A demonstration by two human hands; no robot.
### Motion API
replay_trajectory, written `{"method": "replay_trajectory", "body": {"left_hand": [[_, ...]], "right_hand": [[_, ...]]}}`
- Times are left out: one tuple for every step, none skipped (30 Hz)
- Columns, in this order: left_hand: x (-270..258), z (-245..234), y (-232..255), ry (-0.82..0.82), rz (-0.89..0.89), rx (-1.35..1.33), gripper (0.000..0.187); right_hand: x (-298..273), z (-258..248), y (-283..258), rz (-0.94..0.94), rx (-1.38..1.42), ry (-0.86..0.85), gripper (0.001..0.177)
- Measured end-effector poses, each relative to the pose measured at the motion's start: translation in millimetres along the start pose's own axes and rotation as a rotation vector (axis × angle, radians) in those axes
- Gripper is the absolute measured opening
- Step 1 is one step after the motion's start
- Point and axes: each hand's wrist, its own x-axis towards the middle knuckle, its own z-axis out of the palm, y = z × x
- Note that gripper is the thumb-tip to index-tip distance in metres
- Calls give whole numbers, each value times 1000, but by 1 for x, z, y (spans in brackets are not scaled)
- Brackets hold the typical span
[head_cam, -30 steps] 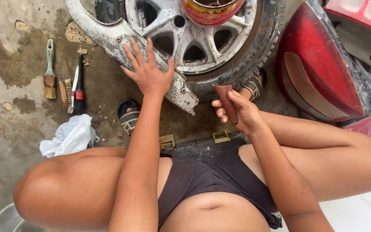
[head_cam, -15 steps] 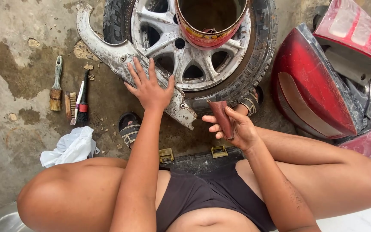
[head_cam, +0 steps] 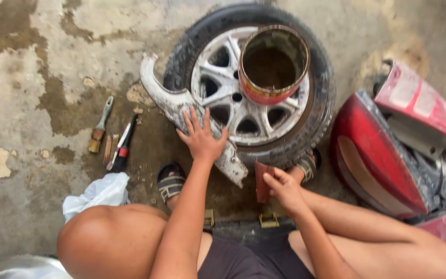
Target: The person sits on the ground and sands a white metal motorcycle part using a piece of sandpaper. They hold the part with one hand and rub the sandpaper against its surface to smooth it.
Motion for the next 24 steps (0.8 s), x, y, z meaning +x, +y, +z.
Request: {"method": "replay_trajectory", "body": {"left_hand": [[4, 1, 1, 23, 2, -8, 78], [3, 2, -1, -1, -9, 4, 79], [1, 4, -4, -24, -21, 17, 80], [0, 4, -4, -20, -25, 16, 80], [0, 4, -4, -33, -27, 18, 81], [2, 3, -4, -41, -27, 19, 81], [4, 4, -4, -30, -29, 17, 81], [3, 4, -4, -41, -29, 30, 82], [2, 4, -5, -51, -30, 42, 83], [1, 2, -5, -44, -35, 39, 83], [1, 0, -5, -46, -28, 18, 82], [0, -2, -4, -48, -22, -3, 81], [1, -4, -3, -41, -27, -5, 81], [0, -6, -3, -50, -22, -1, 80], [0, -8, -3, -59, -17, 3, 80], [-1, -7, -3, -58, -28, 6, 80], [-1, -7, -2, -68, -28, 26, 81], [2, -7, -1, -73, -27, 45, 82], [6, -8, 1, -66, -37, 47, 82], [11, -9, 5, -142, -72, 100, 84], [15, -9, 9, -217, -107, 153, 86], [15, -16, 19, -217, -113, 154, 86], [16, -22, 29, -183, -45, 43, 73], [15, -28, 40, -152, 28, -66, 61]], "right_hand": [[10, -4, 4, -21, -9, -8, 34], [15, -7, 13, -136, -101, 4, 20], [20, -10, 23, -250, -193, 16, 6], [18, -10, 23, -252, -196, 11, 6], [17, -9, 23, -287, -215, 34, 7], [19, -8, 22, -328, -234, 57, 10], [25, -12, 24, -336, -237, 51, 10], [29, -16, 28, -304, -222, 75, 16], [33, -20, 33, -272, -207, 99, 22], [34, -21, 32, -277, -212, 93, 22], [35, -22, 32, -255, -179, 107, 24], [36, -23, 31, -232, -146, 120, 26], [37, -24, 31, -236, -150, 113, 26], [37, -24, 33, -212, -103, 117, 24], [38, -24, 34, -187, -55, 121, 23], [30, -18, 26, -181, -59, 111, 23], [22, -11, 18, -165, -33, 112, 20], [17, -4, 7, -155, -8, 112, 19], [13, -4, 0, -155, -12, 100, 19], [10, -5, -7, -115, -24, 85, 19], [7, -7, -15, -75, -37, 70, 20], [4, -4, -24, -73, -39, 64, 20], [2, -1, -34, -91, -4, 61, 20], [-2, 1, -42, -108, 37, 63, 19]]}}
